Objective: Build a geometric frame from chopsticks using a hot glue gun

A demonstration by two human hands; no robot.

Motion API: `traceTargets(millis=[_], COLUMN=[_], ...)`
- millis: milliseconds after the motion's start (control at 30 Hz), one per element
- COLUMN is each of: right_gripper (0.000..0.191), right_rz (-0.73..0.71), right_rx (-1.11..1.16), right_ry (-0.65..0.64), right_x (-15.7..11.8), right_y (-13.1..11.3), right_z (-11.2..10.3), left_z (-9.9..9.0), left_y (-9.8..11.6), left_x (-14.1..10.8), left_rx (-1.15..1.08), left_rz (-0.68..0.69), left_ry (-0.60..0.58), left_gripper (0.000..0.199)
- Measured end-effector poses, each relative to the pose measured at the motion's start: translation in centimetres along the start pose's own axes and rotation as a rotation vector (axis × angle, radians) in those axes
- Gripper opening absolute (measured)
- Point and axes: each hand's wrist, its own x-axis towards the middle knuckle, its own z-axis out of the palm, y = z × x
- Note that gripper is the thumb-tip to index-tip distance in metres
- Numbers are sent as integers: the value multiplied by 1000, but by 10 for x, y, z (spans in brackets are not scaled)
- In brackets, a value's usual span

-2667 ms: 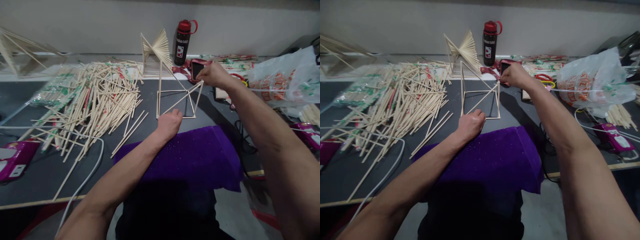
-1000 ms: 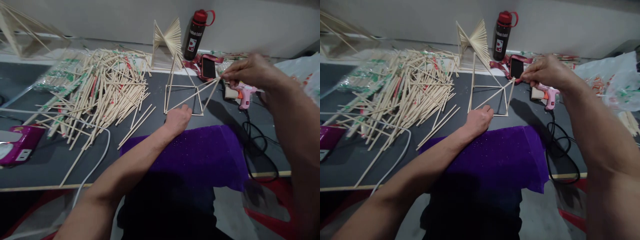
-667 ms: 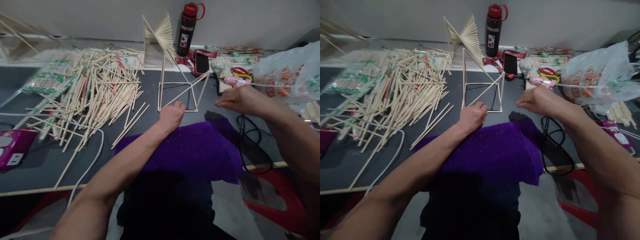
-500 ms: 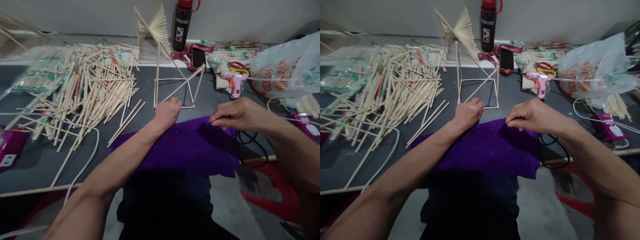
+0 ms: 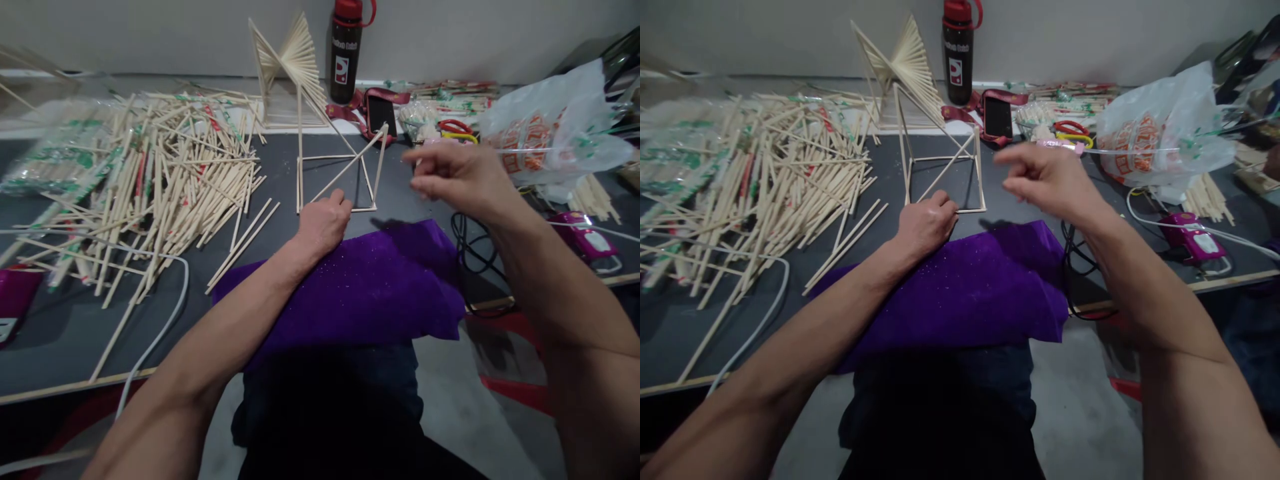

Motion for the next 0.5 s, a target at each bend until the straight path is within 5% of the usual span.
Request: traceTargets(millis=[100, 167, 367, 500], right_gripper=[86, 91, 8, 10], right_rz=[76, 86, 44, -111], right_rx=[-66, -121, -297, -440], right_ry=[158, 183, 14, -50], right_x=[34, 55, 78, 43], right_y=[18, 25, 39, 45], right_z=[-3, 4, 20, 6], left_z=[-1, -2, -2, -1], left_y=[0, 0, 0, 0], left_x=[0, 0, -1, 0], left_rx=[0, 3, 6, -11], left_rz=[6, 10, 12, 32], left_ry=[-10, -21, -19, -14], left_gripper=[36, 36, 35, 36])
